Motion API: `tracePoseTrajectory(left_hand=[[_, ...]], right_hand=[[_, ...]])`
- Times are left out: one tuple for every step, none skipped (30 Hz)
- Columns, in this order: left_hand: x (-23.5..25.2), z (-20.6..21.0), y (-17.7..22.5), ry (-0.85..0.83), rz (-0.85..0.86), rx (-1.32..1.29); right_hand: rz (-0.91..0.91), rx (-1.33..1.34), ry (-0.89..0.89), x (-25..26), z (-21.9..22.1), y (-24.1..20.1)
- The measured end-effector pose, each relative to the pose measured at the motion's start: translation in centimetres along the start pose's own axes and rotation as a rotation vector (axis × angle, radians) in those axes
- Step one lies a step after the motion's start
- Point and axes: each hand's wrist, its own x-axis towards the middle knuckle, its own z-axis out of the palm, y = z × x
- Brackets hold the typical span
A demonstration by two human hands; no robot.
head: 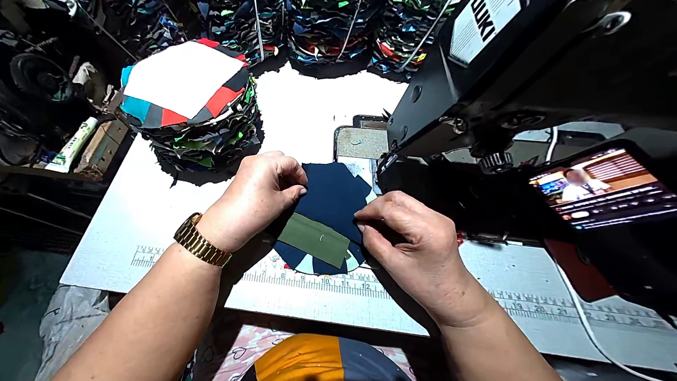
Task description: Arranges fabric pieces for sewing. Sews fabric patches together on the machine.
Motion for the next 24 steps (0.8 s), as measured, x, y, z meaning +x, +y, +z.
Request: tracePoseTrajectory(left_hand=[[0.04, 0.02, 0.01, 0.002, 0.003, 0.005], [0.05, -0.02, 0.05, 0.008, 0.004, 0.009], [0.03, -0.11, 0.07, 0.017, 0.004, 0.006], [-0.02, -0.21, 0.05, 0.027, 0.007, -0.003], [-0.05, -0.29, -0.02, 0.036, 0.012, -0.016], [-0.07, -0.35, -0.11, 0.040, 0.016, -0.032], [-0.08, -0.40, -0.19, 0.034, 0.016, -0.047], [-0.09, -0.44, -0.22, 0.024, 0.015, -0.052], [-0.10, -0.46, -0.23, 0.015, 0.016, -0.045], [-0.10, -0.47, -0.23, 0.007, 0.017, -0.035], [-0.09, -0.46, -0.20, 0.002, 0.021, -0.023], [-0.07, -0.42, -0.15, -0.001, 0.024, -0.008], [-0.04, -0.37, -0.13, 0.000, 0.026, 0.008], [-0.02, -0.31, -0.13, 0.000, 0.026, 0.027], [-0.02, -0.28, -0.13, 0.000, 0.024, 0.042], [-0.01, -0.26, -0.15, 0.003, 0.023, 0.051], [-0.03, -0.25, -0.16, 0.004, 0.020, 0.052], [-0.04, -0.25, -0.19, 0.007, 0.019, 0.051], [-0.04, -0.24, -0.22, 0.008, 0.018, 0.044], [-0.05, -0.25, -0.27, 0.007, 0.018, 0.038], [-0.05, -0.23, -0.32, 0.007, 0.020, 0.026], [-0.05, -0.21, -0.37, 0.007, 0.022, 0.022], [-0.04, -0.19, -0.41, 0.007, 0.026, 0.024], [-0.04, -0.17, -0.41, 0.006, 0.029, 0.027]], right_hand=[[-0.002, -0.006, -0.003, -0.02, 0.05, 0.05], [-0.004, -0.008, -0.005, -0.02, 0.06, 0.08], [-0.005, -0.006, -0.005, -0.02, 0.05, 0.08], [-0.007, -0.004, -0.004, -0.01, 0.01, 0.08], [-0.009, 0.001, -0.003, -0.02, -0.05, 0.08], [-0.013, 0.005, -0.002, -0.02, -0.09, 0.10], [-0.017, 0.006, -0.003, -0.04, -0.11, 0.14], [-0.022, 0.006, -0.007, -0.06, -0.11, 0.18], [-0.023, 0.005, -0.011, -0.09, -0.08, 0.20], [-0.020, 0.004, -0.016, -0.13, -0.05, 0.20], [-0.016, -0.001, -0.020, -0.16, -0.03, 0.19], [-0.013, -0.006, -0.023, -0.19, 0.00, 0.19], [-0.011, -0.012, -0.028, -0.20, 0.01, 0.18], [-0.010, -0.021, -0.033, -0.21, 0.02, 0.18], [-0.009, -0.025, -0.041, -0.22, 0.01, 0.21], [-0.007, -0.026, -0.049, -0.23, -0.01, 0.24], [-0.002, -0.019, -0.054, -0.25, -0.06, 0.28], [0.004, -0.006, -0.055, -0.26, -0.15, 0.31], [0.016, 0.012, -0.051, -0.23, -0.26, 0.32], [0.030, 0.036, -0.045, -0.19, -0.40, 0.36], [0.044, 0.064, -0.041, -0.15, -0.57, 0.44], [0.055, 0.086, -0.036, -0.13, -0.69, 0.59], [0.061, 0.096, -0.033, -0.14, -0.76, 0.73], [0.061, 0.097, -0.034, -0.17, -0.78, 0.85]])
